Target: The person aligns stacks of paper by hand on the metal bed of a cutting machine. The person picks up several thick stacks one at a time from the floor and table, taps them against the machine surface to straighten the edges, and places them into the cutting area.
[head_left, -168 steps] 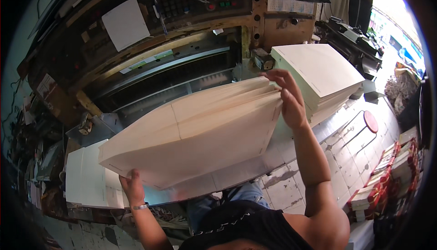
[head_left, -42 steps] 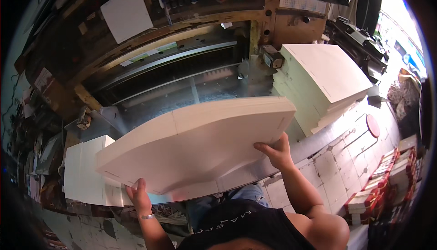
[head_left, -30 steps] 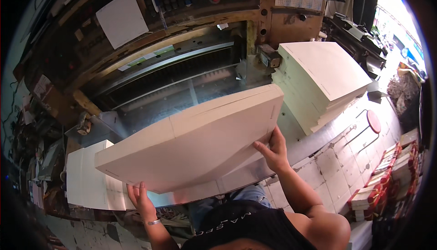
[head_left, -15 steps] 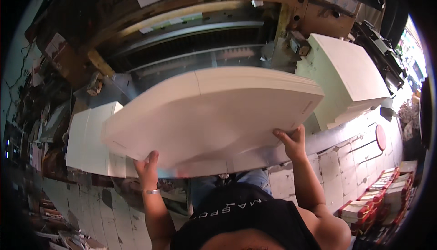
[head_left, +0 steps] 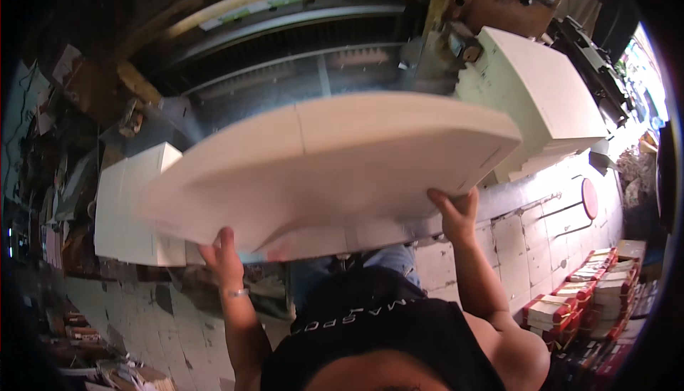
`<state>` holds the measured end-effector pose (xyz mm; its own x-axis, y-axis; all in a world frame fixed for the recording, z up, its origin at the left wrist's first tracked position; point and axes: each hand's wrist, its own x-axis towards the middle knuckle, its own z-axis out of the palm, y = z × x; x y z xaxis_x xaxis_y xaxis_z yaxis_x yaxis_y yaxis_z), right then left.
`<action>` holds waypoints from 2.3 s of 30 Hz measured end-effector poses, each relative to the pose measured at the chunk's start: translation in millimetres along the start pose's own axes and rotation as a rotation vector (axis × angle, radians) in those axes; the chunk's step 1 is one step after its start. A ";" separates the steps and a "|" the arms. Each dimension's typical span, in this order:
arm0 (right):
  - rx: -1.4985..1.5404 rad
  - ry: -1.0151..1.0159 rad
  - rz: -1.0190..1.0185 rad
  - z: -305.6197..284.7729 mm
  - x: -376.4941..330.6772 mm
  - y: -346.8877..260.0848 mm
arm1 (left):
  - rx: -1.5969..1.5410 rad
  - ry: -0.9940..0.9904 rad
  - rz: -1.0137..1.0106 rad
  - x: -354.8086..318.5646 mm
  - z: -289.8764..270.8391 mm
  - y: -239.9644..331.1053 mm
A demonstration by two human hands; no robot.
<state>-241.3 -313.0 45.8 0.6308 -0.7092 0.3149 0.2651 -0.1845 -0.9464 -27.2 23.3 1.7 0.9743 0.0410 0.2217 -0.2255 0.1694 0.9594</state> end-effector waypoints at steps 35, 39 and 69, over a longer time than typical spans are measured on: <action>0.194 0.030 0.048 -18.0 17.6 41.0 | -0.210 -0.160 0.083 12.5 -2.3 5.3; 0.208 -0.056 0.104 -19.2 20.5 47.4 | -0.112 -0.373 0.036 21.5 -3.8 12.0; 0.082 -0.047 -0.010 -19.1 1.2 31.5 | 0.114 -0.228 0.008 -6.7 -16.7 -9.7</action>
<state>-246.1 -332.6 15.0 0.6611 -0.6744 0.3288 0.3291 -0.1332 -0.9349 -31.6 37.9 -12.1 0.9504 -0.1839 0.2508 -0.2442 0.0578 0.9680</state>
